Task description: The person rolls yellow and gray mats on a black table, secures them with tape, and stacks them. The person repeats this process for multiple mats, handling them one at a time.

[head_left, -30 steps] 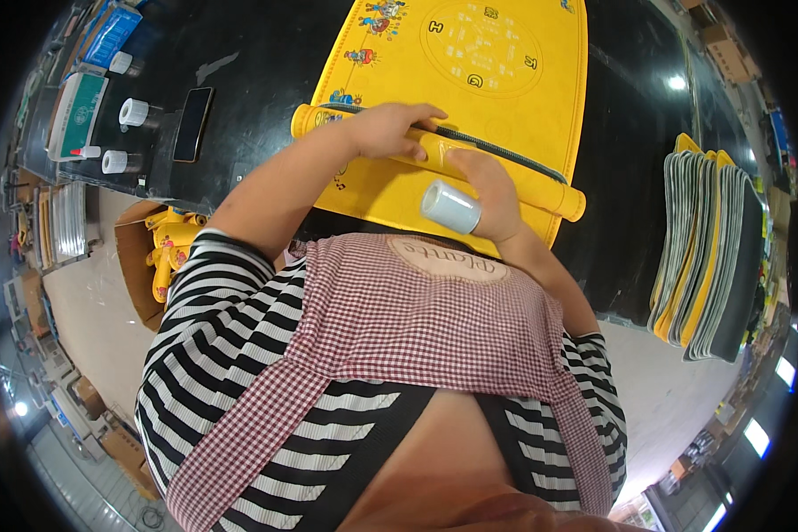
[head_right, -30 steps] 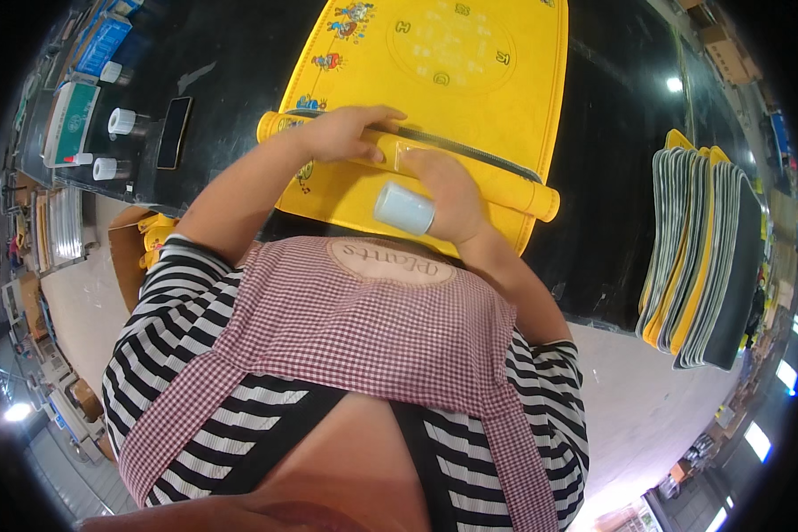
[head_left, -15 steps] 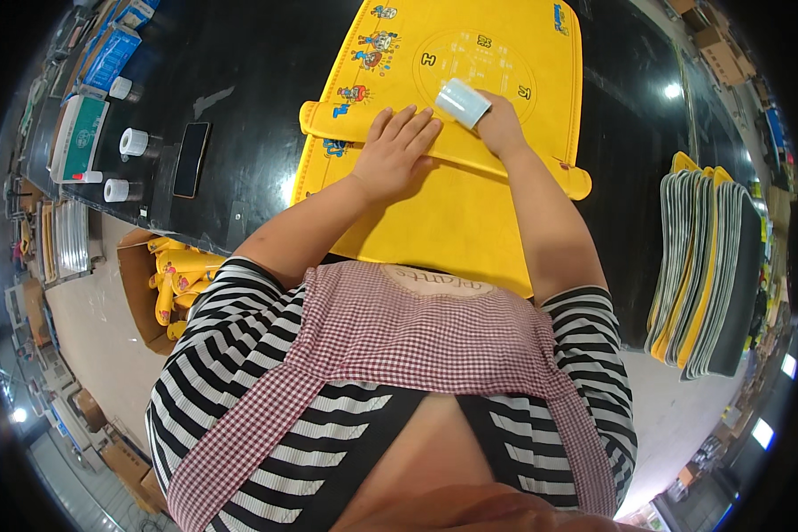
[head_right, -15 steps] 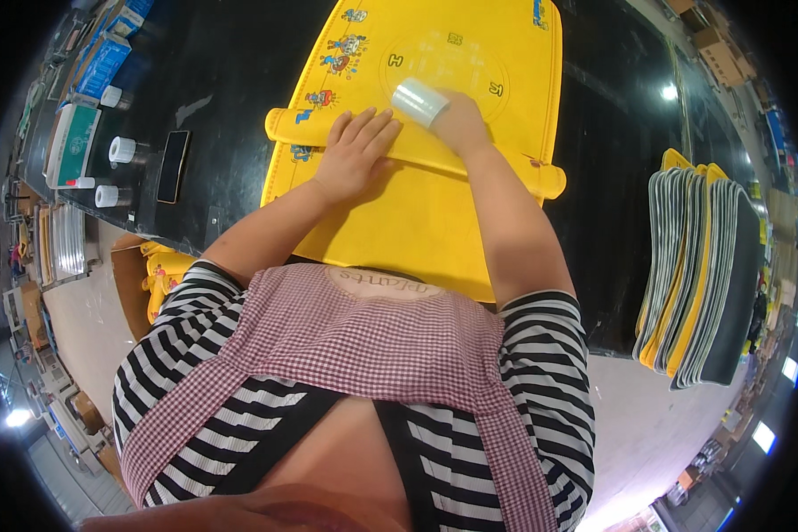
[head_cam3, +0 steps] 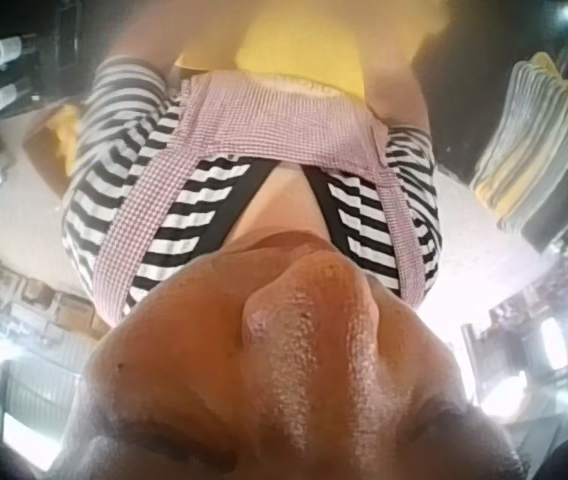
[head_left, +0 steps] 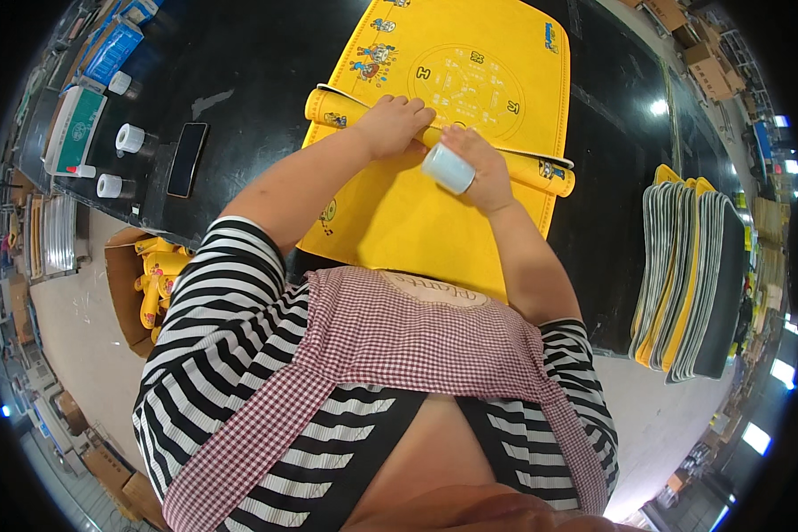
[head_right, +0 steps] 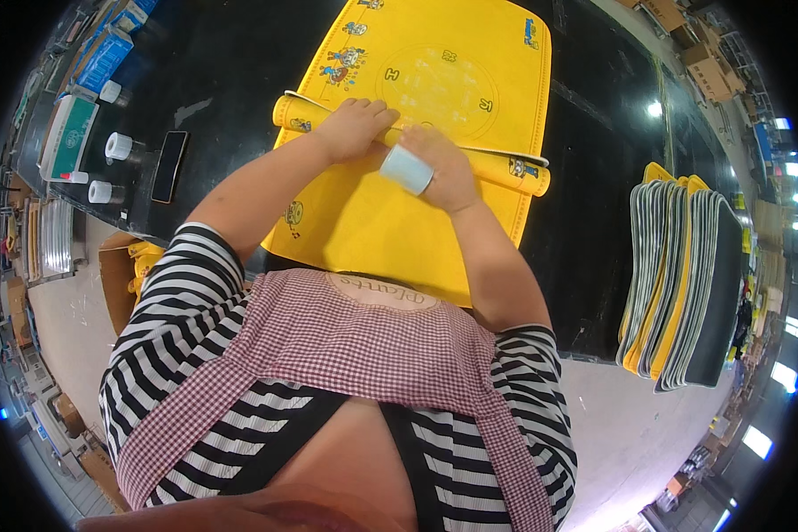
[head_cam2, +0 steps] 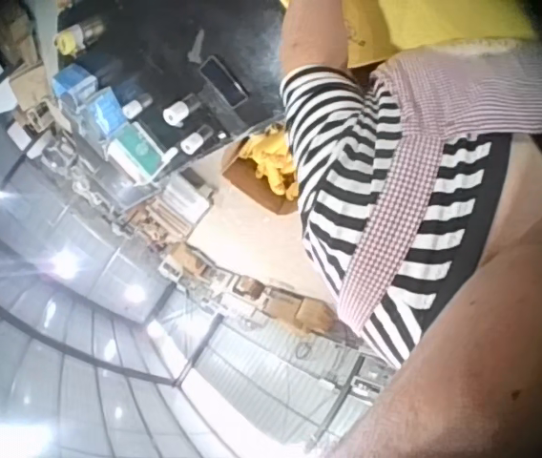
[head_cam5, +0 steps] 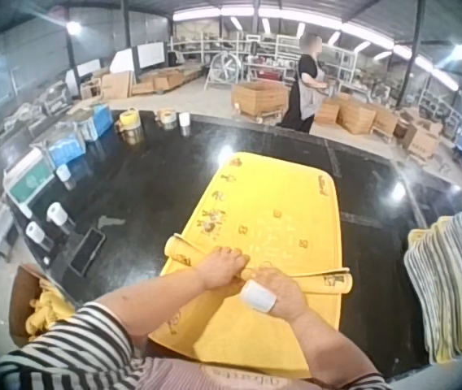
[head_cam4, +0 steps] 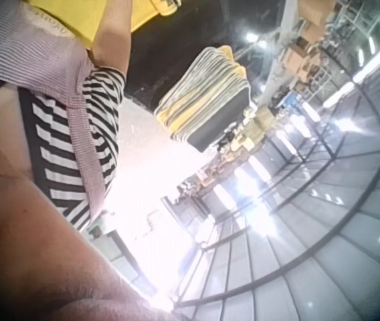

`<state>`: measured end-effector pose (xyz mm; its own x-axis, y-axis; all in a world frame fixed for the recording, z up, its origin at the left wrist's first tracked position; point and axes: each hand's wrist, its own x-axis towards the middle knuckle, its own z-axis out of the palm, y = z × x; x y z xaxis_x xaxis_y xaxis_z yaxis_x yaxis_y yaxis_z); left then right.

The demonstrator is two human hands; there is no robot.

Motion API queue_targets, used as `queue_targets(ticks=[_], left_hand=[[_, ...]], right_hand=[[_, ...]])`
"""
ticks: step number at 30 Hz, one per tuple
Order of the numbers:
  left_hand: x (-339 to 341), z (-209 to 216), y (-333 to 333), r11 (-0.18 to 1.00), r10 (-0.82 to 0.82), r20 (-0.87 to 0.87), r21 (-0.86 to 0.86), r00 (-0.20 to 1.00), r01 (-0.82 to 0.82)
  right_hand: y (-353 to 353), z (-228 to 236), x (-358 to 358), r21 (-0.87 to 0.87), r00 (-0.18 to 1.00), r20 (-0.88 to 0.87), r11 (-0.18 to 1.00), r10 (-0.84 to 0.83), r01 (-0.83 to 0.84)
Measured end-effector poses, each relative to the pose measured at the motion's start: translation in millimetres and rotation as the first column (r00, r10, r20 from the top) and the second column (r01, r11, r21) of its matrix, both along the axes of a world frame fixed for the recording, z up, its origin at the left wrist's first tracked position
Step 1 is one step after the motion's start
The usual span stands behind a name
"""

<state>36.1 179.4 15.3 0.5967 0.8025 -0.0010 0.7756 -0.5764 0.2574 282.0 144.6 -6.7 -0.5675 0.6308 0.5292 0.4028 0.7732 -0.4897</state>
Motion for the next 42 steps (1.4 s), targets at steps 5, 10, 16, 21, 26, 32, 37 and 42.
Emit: queue_targets(ticks=[5, 10, 16, 21, 26, 32, 37, 42], left_hand=[[3, 16, -86, 0.956, 0.013, 0.03, -0.292, 0.999, -0.004], [-2, -5, -94, 1.0, 0.008, 0.206, 0.011, 0.979, -0.01], [13, 5, -44, 0.968, 0.208, 0.207, 0.097, 0.956, -0.232], [29, -27, -82, 0.938, 0.062, 0.154, 0.33, 0.986, -0.11], [27, -27, -2, 0.945, 0.092, 0.079, 0.308, 0.993, -0.112], [35, -16, 73, 0.979, 0.113, -0.006, 0.17, 0.994, -0.111], [35, -15, 63, 0.985, 0.027, -0.014, 0.172, 1.0, -0.025], [26, 9, 5, 0.997, 0.054, -0.067, -0.049, 0.996, -0.058]], right_hand=[[-98, 3, 9, -0.028, 0.997, 0.073, 0.999, 0.038, -0.036], [-119, -3, 6, -0.053, 0.998, 0.06, 0.998, -0.029, 0.032], [9, 0, -8, -0.409, 0.961, -0.059, 0.885, -0.27, 0.224], [111, -18, 10, -0.522, 0.919, -0.027, 0.79, -0.393, 0.322], [114, 0, 8, -0.434, 0.942, -0.179, 0.882, -0.283, 0.182], [66, -13, 0, -0.1, 0.996, -0.015, 0.991, -0.091, 0.089], [36, -8, -2, -0.113, 0.988, 0.077, 0.984, -0.13, 0.139], [-68, -29, 30, -0.788, 0.895, -0.426, 0.54, -0.131, -0.296]])
